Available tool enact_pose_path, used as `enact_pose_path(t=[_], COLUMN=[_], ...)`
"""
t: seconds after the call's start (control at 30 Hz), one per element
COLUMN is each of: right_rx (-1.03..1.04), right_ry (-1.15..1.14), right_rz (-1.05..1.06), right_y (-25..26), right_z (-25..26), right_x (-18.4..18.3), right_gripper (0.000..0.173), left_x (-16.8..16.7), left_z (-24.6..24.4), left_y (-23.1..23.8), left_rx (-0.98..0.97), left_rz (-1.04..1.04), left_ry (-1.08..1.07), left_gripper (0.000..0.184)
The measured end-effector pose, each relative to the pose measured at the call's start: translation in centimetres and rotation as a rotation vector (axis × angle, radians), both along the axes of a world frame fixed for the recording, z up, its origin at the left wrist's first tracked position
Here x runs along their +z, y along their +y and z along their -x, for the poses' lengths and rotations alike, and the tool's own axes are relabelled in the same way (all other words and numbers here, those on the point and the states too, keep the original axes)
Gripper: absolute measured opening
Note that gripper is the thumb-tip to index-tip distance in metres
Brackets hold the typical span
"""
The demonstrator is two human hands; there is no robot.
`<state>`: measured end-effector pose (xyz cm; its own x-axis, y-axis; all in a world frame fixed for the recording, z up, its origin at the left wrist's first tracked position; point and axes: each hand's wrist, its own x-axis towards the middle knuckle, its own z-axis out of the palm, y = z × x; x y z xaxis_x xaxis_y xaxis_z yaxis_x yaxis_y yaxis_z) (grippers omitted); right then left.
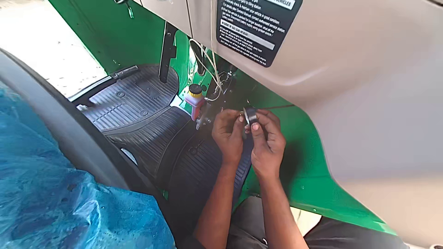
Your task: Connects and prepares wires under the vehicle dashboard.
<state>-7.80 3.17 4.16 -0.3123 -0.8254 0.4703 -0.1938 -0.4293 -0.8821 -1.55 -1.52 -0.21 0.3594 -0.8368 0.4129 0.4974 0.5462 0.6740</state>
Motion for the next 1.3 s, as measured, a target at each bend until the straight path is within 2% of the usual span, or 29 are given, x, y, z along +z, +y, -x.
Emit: enact_pose_path(t=[0.13,0.3,0.43,0.5,0.6,0.73,0.93,1.07,1.3], right_rx=[-0.040,-0.206,-0.285,-0.303,-0.184,0.022,-0.059,-0.154,-0.222], right_ry=[0.064,0.135,-0.013,-0.120,-0.278,-0.426,-0.267,-0.131,-0.057], right_rz=[0.040,0.096,0.230,0.148,-0.053,-0.085,-0.126,-0.068,-0.004], right_y=[-1.9,-3.9,-2.5,-1.7,-1.4,-2.1,-1.9,-2.0,-2.0], right_z=[-0.3,-0.7,-0.6,-0.5,0.0,0.0,0.1,0.5,0.6], right_x=[0.0,0.4,-0.7,-2.1,-3.8,-3.9,-4.0,-3.9,-3.8], right_gripper=[0.022,0.036,0.018,0.015,0.020,0.033,0.016,0.015,0.013], left_x=[0.0,0.0,0.3,0.4,0.5,0.7,0.7,0.3,0.8], left_z=[0.3,0.3,0.3,0.2,0.2,-0.1,-1.2,-1.8,-2.4], left_y=[0.2,0.2,0.3,0.4,0.7,0.6,-0.2,-0.4,-0.5], left_rx=[0.098,0.122,0.127,0.123,0.098,0.074,0.021,0.057,0.100], left_rz=[-0.017,-0.006,0.001,-0.013,-0.024,-0.033,0.035,0.067,0.067], left_ry=[-0.032,-0.034,-0.065,-0.086,-0.081,-0.127,-0.308,-0.481,-0.626], left_gripper=[0.030,0.032,0.031,0.030,0.030,0.030,0.026,0.024,0.024])
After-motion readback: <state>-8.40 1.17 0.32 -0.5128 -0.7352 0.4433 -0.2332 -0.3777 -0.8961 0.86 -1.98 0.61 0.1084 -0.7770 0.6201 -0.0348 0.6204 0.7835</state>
